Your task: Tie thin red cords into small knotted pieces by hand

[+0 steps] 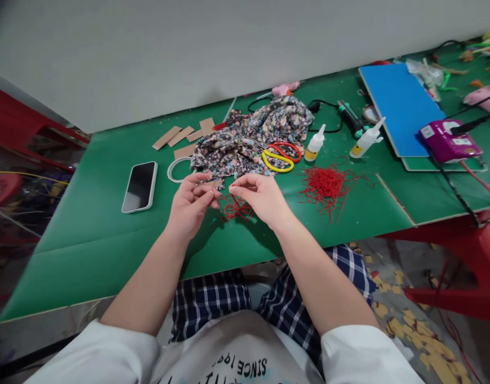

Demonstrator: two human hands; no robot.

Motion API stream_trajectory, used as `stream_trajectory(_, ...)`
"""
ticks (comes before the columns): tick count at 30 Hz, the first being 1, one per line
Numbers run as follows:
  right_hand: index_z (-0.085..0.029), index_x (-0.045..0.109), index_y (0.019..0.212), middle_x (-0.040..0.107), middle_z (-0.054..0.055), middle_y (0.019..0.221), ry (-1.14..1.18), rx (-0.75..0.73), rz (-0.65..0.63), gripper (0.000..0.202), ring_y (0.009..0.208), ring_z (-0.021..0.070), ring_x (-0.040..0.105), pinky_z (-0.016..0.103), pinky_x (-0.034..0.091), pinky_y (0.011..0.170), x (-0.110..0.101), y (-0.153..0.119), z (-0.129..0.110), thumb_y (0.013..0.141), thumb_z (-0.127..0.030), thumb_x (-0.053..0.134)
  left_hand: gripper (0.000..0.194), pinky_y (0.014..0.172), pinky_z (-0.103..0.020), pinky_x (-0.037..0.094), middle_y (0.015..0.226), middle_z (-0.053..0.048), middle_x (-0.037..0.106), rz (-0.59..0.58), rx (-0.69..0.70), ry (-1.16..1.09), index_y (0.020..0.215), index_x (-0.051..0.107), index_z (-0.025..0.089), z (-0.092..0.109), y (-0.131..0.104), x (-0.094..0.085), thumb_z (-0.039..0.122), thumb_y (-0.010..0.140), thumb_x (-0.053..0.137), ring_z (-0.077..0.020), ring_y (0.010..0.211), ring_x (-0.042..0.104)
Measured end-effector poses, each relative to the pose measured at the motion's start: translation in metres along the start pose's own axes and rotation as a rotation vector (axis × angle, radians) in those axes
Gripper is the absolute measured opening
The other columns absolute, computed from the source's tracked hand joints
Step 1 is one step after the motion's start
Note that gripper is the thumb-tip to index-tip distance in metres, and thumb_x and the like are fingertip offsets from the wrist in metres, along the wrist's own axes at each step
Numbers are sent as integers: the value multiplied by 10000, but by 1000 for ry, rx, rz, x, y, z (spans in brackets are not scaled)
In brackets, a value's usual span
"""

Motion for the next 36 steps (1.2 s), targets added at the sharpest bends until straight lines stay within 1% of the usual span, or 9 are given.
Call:
stream_trajectory(3, -180, 668, 677, 671, -13, 673, 67, 61, 28, 130, 639, 106, 588, 289, 473, 701, 5, 0, 5, 632, -273, 747, 370, 598, -169, 518, 740, 32, 684, -41, 17, 13, 1070, 486, 211, 0, -2, 2, 221, 762, 692, -64, 583, 627)
stream_trajectory(9, -184, 677, 668, 699, -7, 694, 231, 93, -45, 123, 677, 115, 632, 298, 496, 738, 14, -3, 5, 626, -264, 759, 302, 604, -177, 532, 734, 43, 684, -119, 9, -22, 979, 441, 213, -2, -5, 6, 201, 782, 670, -74, 621, 644)
stream_trajectory(19, -173, 685, 674, 689, -5, 646, 233, 46, -14, 176, 602, 114, 617, 298, 509, 663, 15, -5, 3, 599, -297, 785, 327, 632, -214, 536, 760, 29, 658, -126, -57, -14, 990, 474, 213, -4, -6, 10, 241, 754, 699, -91, 661, 637)
stream_trajectory(21, -183, 687, 691, 690, -8, 672, 189, -2, -7, 160, 625, 119, 619, 307, 507, 680, 14, -5, 2, 620, -297, 774, 293, 600, -203, 516, 751, 26, 642, -112, -86, -37, 983, 499, 211, -5, -6, 11, 280, 768, 686, -85, 648, 615)
stream_trajectory(23, -196, 692, 714, 696, -6, 731, 95, -106, 13, 115, 705, 128, 627, 318, 497, 743, 13, -6, -1, 656, -274, 754, 236, 534, -177, 464, 678, 35, 595, -86, -125, -46, 941, 540, 196, -6, -6, 11, 339, 793, 655, -66, 576, 555)
stream_trajectory(27, -211, 696, 731, 692, 4, 787, -146, -322, 42, 22, 822, 145, 617, 330, 468, 830, 13, -10, -7, 720, -227, 707, 264, 431, -158, 310, 496, 75, 406, -33, -179, -22, 762, 606, 155, -8, -6, 10, 413, 769, 664, -26, 432, 353)
stream_trajectory(30, -217, 692, 734, 691, 4, 786, -215, -373, 39, 9, 816, 145, 615, 328, 471, 819, 15, -11, -9, 742, -215, 690, 282, 397, -174, 208, 467, 78, 356, 13, -188, 27, 713, 642, 148, -7, -6, 10, 421, 713, 711, -23, 407, 290)
stream_trajectory(33, -224, 689, 743, 692, 1, 790, -210, -402, 39, 9, 823, 145, 617, 329, 474, 822, 16, -11, -9, 750, -219, 686, 275, 381, -185, 171, 449, 75, 356, 69, -190, 57, 718, 675, 155, -4, -7, 9, 422, 683, 731, -24, 389, 276)
stream_trajectory(36, -223, 686, 740, 692, 4, 791, -208, -404, 36, 11, 823, 148, 619, 335, 478, 825, 15, -11, -9, 751, -225, 684, 269, 366, -183, 154, 435, 75, 365, 85, -206, 52, 725, 692, 162, -3, -8, 9, 416, 656, 752, -21, 373, 262)
Point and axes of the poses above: each hand's wrist, its own y-axis towards the middle knuckle, its own x-axis out of the palm, z = x × y, the point moved 4 cm from there along y, towards the middle knuckle
